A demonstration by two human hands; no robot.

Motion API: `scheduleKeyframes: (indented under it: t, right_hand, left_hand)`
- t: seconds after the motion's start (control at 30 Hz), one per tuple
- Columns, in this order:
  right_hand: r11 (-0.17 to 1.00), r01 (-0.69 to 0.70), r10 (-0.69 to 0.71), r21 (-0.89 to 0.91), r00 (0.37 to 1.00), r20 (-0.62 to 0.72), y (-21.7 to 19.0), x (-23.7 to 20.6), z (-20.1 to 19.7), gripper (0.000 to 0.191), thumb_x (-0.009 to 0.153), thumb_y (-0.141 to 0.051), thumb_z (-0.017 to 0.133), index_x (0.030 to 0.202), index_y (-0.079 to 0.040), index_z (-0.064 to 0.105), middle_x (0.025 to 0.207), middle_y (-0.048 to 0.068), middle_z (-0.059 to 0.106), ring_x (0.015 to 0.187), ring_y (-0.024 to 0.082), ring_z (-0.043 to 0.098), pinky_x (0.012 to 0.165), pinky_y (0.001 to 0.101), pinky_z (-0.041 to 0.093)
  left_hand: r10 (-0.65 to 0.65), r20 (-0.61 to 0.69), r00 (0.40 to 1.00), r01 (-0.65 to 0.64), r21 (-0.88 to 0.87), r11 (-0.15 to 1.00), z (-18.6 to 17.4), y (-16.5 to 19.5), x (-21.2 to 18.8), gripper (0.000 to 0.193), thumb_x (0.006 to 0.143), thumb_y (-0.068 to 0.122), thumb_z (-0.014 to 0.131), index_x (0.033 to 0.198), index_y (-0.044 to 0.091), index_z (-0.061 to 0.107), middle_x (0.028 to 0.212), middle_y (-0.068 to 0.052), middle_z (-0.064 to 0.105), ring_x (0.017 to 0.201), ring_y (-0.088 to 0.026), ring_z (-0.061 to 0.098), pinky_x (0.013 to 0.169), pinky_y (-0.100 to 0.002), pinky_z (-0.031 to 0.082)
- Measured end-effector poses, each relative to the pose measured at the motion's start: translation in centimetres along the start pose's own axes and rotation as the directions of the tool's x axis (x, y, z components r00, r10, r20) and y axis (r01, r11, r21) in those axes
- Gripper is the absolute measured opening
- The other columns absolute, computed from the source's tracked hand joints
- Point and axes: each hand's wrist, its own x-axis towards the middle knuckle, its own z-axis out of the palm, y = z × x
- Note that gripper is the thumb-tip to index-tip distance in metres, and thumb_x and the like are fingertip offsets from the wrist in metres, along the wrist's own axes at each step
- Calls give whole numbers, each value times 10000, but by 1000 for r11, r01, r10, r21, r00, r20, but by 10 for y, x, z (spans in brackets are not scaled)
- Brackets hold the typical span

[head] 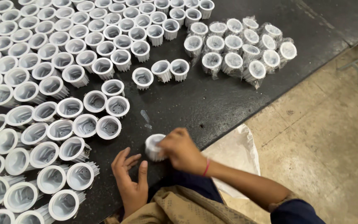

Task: The person wraps white plastic lamp socket components in clear plastic bags one at a time, twisting each bag closed and placing the wrapped item in a pile of finished pieces on the work table.

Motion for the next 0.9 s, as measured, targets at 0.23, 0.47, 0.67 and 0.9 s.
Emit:
scheduleKeyframes:
  t: [0.23, 0.47, 0.67, 0.9]
  right_hand:
    - [943, -227, 297, 242, 902, -312, 145, 71, -110, 317, 998, -188, 680, 1274, -34, 674, 1088, 103, 767, 985, 183, 732, 856, 344, 579]
    - [817, -246, -143, -522, 790, -596, 284, 193, -232, 134, 942, -70, 736, 1075, -52, 740, 1060, 146, 732, 1022, 364, 660, 885, 481, 502]
    - [625, -342, -180, -702, 811, -556, 323, 239, -243, 129, 923, -86, 690, 1026, -120, 761, 1066, 108, 742, 1085, 308, 667, 948, 472, 439]
    - [547, -416, 218, -726, 909, -356, 327, 248, -252, 248, 999, -304, 621, 985, -127, 794, 919, 215, 742, 881, 418, 677, 955, 590, 393]
  left_hand:
    - [102, 7, 995, -92, 498, 862, 26, -12, 11, 463, 944, 238, 659, 1365, 81, 545, 1311, -131, 593, 1126, -282, 651, 922, -416, 511]
    - [168, 18, 986, -133, 695, 707, 50, -28, 24, 364, 928, 291, 655, 1254, 127, 653, 1169, -45, 703, 1060, -250, 669, 893, -423, 510]
    - [278, 7, 961, -195, 728, 657, 70, -49, 45, 314, 909, 323, 666, 1135, 112, 722, 1097, -43, 724, 992, -230, 677, 812, -402, 513]
    - [202, 22, 979, -150, 753, 641, 83, -47, 53, 282, 911, 329, 678, 1106, 133, 731, 1089, -26, 720, 974, -224, 677, 805, -394, 517]
